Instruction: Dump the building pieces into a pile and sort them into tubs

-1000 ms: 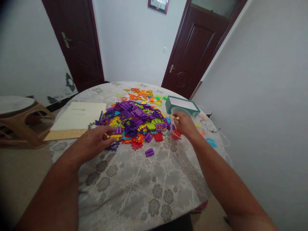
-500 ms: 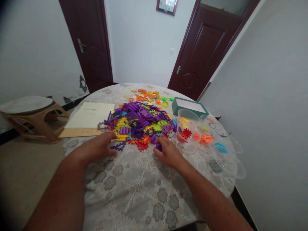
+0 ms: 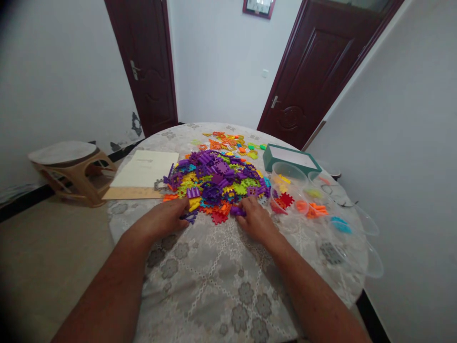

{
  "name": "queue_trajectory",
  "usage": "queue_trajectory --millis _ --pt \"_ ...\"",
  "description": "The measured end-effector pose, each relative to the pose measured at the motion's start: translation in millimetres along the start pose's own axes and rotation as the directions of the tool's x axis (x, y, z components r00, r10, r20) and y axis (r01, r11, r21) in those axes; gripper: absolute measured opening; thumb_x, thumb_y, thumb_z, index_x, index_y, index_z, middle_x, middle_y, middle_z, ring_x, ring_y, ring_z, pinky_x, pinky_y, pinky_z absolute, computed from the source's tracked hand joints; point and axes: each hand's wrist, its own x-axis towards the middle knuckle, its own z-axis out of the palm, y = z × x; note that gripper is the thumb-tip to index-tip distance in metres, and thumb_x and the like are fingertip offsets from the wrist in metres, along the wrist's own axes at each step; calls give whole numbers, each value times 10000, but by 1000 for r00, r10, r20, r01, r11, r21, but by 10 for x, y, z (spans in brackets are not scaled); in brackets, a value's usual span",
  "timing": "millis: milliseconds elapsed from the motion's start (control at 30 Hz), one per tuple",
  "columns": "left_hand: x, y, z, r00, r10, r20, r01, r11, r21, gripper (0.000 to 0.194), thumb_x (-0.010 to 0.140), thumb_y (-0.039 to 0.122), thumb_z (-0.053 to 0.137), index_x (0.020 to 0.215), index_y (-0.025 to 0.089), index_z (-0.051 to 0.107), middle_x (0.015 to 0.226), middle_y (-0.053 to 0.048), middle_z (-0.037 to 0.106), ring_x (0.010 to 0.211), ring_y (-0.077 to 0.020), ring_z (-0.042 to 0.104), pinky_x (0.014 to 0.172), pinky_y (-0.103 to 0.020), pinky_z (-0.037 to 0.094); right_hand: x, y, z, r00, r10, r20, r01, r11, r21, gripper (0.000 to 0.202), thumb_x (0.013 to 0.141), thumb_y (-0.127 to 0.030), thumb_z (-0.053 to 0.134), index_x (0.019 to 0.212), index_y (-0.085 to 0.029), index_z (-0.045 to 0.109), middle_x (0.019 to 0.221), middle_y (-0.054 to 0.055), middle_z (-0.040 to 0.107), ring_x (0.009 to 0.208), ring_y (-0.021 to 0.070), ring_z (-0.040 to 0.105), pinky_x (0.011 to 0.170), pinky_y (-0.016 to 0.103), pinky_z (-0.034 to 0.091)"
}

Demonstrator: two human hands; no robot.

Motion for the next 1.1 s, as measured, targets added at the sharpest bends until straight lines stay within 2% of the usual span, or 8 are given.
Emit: queue_trajectory --millis 200,333,567,667,767,867,1000,1100 --pt "56 230 73 992 128 -15 -129 991 -48 131 864 264 648 991 235 641 1090 -80 752 992 -250 700 786 -307 464 -46 -148 -196 993 84 80 -89 994 69 113 851 -192 652 954 -209 606 897 27 672 796 177 593 685 271 367" --pt "67 349 141 974 223 -37 -225 970 -86 189 864 258 626 1049 243 663 1039 -66 758 943 -255 702 764 -321 459 -65 -138 -491 991 86 103 -98 989 115 99 851 -205 657 942 -218 621 842 7 672 738 165 587 641 266 360" --pt "52 347 137 969 246 -32 -248 952 -182 252 899 260 610 1144 281 667 1014 -31 765 931 -217 701 756 -293 445 366 419 -1080 975 202 94 -218 955 200 128 882 -315 704 946 -211 667 762 -3 662 654 144 588 564 238 413" --pt "47 349 84 969 242 -51 -247 952 -182 198 928 264 578 1107 263 664 1026 -41 756 964 -223 696 786 -301 451 801 826 -1279 921 388 45 -382 873 302 225 872 -363 760 977 -182 678 633 -21 622 531 119 566 487 210 417" --pt "50 358 47 975 198 -99 -212 966 -149 139 961 275 537 1035 242 651 1041 -60 744 996 -231 694 813 -311 458 1275 1219 -1404 804 585 -111 -494 759 425 291 783 -292 873 945 -144 682 601 -5 630 515 123 587 500 213 483" --pt "73 334 63 973 168 -161 -194 968 -160 159 994 309 510 1075 247 631 1068 -62 745 1034 -236 697 852 -322 469 1674 1525 -1456 716 669 -201 -515 700 495 322 736 -236 915 908 -126 667 632 21 648 532 132 603 516 239 533" --pt "110 268 123 966 144 -217 -181 970 -163 209 1011 340 490 1157 260 615 1099 -67 749 1055 -250 704 888 -352 477 1980 1785 -1449 657 702 -276 -493 677 547 336 738 -212 903 965 -123 672 667 26 648 582 149 632 521 239 544" --pt "124 247 142 968 135 -213 -168 975 -146 210 1009 344 490 1166 272 611 1118 -70 750 1071 -256 705 892 -357 481 2030 1917 -1407 661 688 -300 -469 691 549 375 732 -221 891 1029 -120 686 677 18 645 609 161 645 531 239 538"
